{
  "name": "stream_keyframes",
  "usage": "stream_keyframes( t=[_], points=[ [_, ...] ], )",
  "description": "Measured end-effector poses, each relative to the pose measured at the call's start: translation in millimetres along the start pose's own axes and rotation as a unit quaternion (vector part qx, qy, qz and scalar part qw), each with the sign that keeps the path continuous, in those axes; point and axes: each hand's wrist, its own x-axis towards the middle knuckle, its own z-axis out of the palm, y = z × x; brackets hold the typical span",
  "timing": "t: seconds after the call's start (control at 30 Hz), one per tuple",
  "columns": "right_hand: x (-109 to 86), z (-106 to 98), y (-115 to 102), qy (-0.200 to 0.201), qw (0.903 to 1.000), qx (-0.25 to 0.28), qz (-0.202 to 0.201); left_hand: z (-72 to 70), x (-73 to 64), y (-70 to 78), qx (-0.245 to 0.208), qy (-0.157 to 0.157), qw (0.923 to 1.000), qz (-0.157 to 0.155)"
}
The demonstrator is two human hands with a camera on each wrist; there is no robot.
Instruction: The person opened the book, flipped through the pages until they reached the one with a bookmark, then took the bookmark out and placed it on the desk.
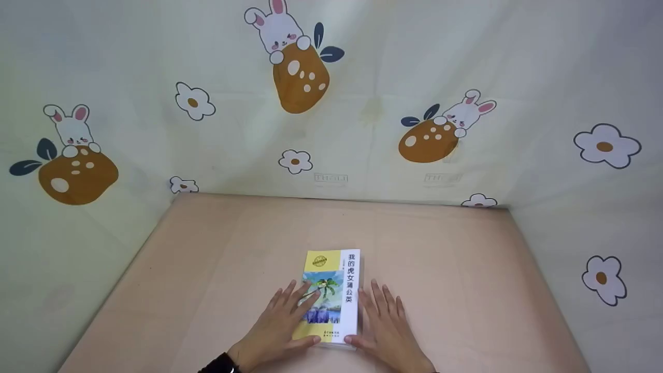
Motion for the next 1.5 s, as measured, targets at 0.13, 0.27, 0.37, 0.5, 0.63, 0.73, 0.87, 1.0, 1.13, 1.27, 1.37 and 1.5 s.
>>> stream_keyframes(
  t=[0.13, 0.27, 0.37, 0.5, 0.63, 0.73, 0.87, 1.0, 1.13, 1.27, 1.37, 1.5],
  points=[
    [-1.8, 5.9, -0.5, 0.02, 0.9996, -0.003, -0.021, 1.8, 0.2, 2.2, -0.001, -0.005, 1.0, 0.004],
    [-2.7, 12.5, 1.0, 0.048, 0.9973, -0.014, -0.054, 2.7, 0.3, 3.8, 0.01, 0.009, 0.9997, 0.023],
    [-3.2, 15.2, 1.6, 0.044, 0.997, -0.005, -0.063, 4.4, 0.8, 4.8, 0.021, 0.012, 0.9992, 0.033],
    [-3.7, 15.1, 0.6, 0.025, 0.9977, -0.003, -0.063, 6.5, 2.9, 6.6, 0.023, 0.003, 0.999, 0.038],
    [-3.5, 15.2, -0.7, 0.008, 0.9975, -0.003, -0.07, 8.7, 4.7, 8.3, 0.022, -0.003, 0.9989, 0.042],
    [-3.4, 15.6, -1.7, -0.013, 0.9977, 0.003, -0.067, 11.8, 5.3, 9.3, 0.033, 0.004, 0.9983, 0.048],
    [-3.2, 16.1, -2.5, -0.034, 0.9976, 0.005, -0.061, 14.5, 5.5, 11.4, 0.055, -0.003, 0.9975, 0.044],
    [-3.7, 15.6, -3.2, -0.049, 0.9969, 0.012, -0.061, 15.4, 5.1, 13.5, 0.058, -0.02, 0.9976, 0.034],
    [-3.0, 13.0, -2.1, -0.056, 0.9953, 0.039, -0.068, 14.5, 5.9, 14.5, 0.052, -0.028, 0.9979, 0.029],
    [-1.8, 10.1, 2.6, -0.056, 0.9925, 0.069, -0.083, 13.9, 6.8, 14.7, 0.054, -0.027, 0.9977, 0.032],
    [-1.4, 8.8, 5.8, -0.061, 0.9909, 0.082, -0.088, 13.4, 7.1, 14.5, 0.052, -0.025, 0.9978, 0.034],
    [-2.0, 7.6, 7.9, -0.076, 0.9888, 0.095, -0.087, 12.2, 8.6, 13.3, 0.029, -0.031, 0.9986, 0.033]
  ],
)
